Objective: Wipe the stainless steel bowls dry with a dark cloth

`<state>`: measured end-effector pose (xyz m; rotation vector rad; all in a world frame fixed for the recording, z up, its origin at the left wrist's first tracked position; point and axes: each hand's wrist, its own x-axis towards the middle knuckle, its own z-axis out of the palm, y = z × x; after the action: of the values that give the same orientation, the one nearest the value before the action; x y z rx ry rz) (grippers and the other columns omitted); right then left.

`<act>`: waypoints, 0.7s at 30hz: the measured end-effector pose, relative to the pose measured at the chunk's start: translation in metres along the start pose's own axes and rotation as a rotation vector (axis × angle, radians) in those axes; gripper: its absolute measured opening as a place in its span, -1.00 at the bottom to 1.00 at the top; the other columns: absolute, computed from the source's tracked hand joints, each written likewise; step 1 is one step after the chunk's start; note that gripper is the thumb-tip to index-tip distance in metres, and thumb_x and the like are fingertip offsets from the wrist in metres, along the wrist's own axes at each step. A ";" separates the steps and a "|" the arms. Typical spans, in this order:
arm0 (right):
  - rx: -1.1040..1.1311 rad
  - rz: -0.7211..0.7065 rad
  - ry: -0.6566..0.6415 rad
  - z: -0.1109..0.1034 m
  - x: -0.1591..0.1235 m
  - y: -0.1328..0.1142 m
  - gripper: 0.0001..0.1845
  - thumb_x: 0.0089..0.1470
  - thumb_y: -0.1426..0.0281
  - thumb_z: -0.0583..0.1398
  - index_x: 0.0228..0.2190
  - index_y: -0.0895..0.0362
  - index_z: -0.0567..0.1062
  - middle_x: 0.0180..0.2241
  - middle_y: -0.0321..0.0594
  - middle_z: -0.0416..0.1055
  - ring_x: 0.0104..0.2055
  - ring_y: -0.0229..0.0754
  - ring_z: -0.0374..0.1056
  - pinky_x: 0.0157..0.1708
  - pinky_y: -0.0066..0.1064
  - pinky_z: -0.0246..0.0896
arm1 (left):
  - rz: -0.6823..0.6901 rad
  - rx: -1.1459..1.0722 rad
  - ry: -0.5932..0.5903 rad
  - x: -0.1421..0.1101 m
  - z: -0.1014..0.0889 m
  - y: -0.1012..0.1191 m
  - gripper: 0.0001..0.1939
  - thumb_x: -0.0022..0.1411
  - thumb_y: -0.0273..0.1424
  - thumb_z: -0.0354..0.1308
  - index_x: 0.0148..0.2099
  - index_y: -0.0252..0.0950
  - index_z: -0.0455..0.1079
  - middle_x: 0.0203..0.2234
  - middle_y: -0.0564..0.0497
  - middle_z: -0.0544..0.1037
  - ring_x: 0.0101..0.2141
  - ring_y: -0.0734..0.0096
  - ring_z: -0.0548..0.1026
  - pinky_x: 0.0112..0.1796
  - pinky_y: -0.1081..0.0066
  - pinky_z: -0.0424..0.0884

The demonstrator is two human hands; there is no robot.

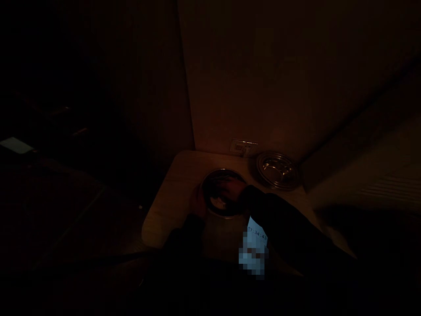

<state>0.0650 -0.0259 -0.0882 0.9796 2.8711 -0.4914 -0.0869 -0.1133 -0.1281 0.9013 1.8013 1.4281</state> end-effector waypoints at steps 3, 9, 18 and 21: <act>0.000 0.005 0.002 -0.001 0.000 -0.001 -0.60 0.16 0.37 0.11 0.03 0.06 0.44 0.15 -0.19 0.31 0.15 0.02 0.21 0.11 -0.13 0.15 | -0.005 0.002 0.006 0.001 -0.001 -0.003 -0.65 0.27 -0.30 -0.05 -0.04 -0.30 0.46 -0.06 -0.16 0.54 -0.02 0.16 0.46 0.03 0.21 0.32; -0.001 0.024 0.013 -0.001 -0.003 -0.006 -0.62 0.18 0.37 0.09 0.02 0.05 0.45 0.15 -0.21 0.31 0.13 0.00 0.23 0.08 -0.11 0.17 | 0.002 -0.001 -0.010 -0.001 -0.001 0.004 -0.66 0.26 -0.32 -0.06 -0.08 -0.30 0.47 -0.09 -0.16 0.56 -0.05 0.17 0.48 0.01 0.23 0.35; 0.030 0.030 0.007 0.000 -0.004 -0.003 -0.59 0.17 0.38 0.09 0.06 0.06 0.41 0.17 -0.23 0.29 0.17 0.00 0.17 0.14 -0.12 0.10 | -0.013 0.013 -0.003 -0.001 -0.001 0.004 -0.64 0.26 -0.33 -0.09 -0.04 -0.31 0.44 -0.06 -0.16 0.54 -0.04 0.18 0.47 0.01 0.25 0.34; 0.031 0.021 -0.010 -0.003 -0.004 -0.003 -0.61 0.18 0.37 0.10 0.04 0.06 0.43 0.15 -0.23 0.31 0.16 -0.02 0.19 0.13 -0.15 0.11 | -0.008 0.001 -0.002 -0.001 -0.002 0.002 -0.65 0.26 -0.31 -0.08 -0.04 -0.29 0.44 -0.05 -0.16 0.53 -0.02 0.17 0.45 0.02 0.21 0.33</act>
<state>0.0660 -0.0293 -0.0840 1.0073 2.8495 -0.5395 -0.0877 -0.1146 -0.1256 0.8947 1.8026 1.4211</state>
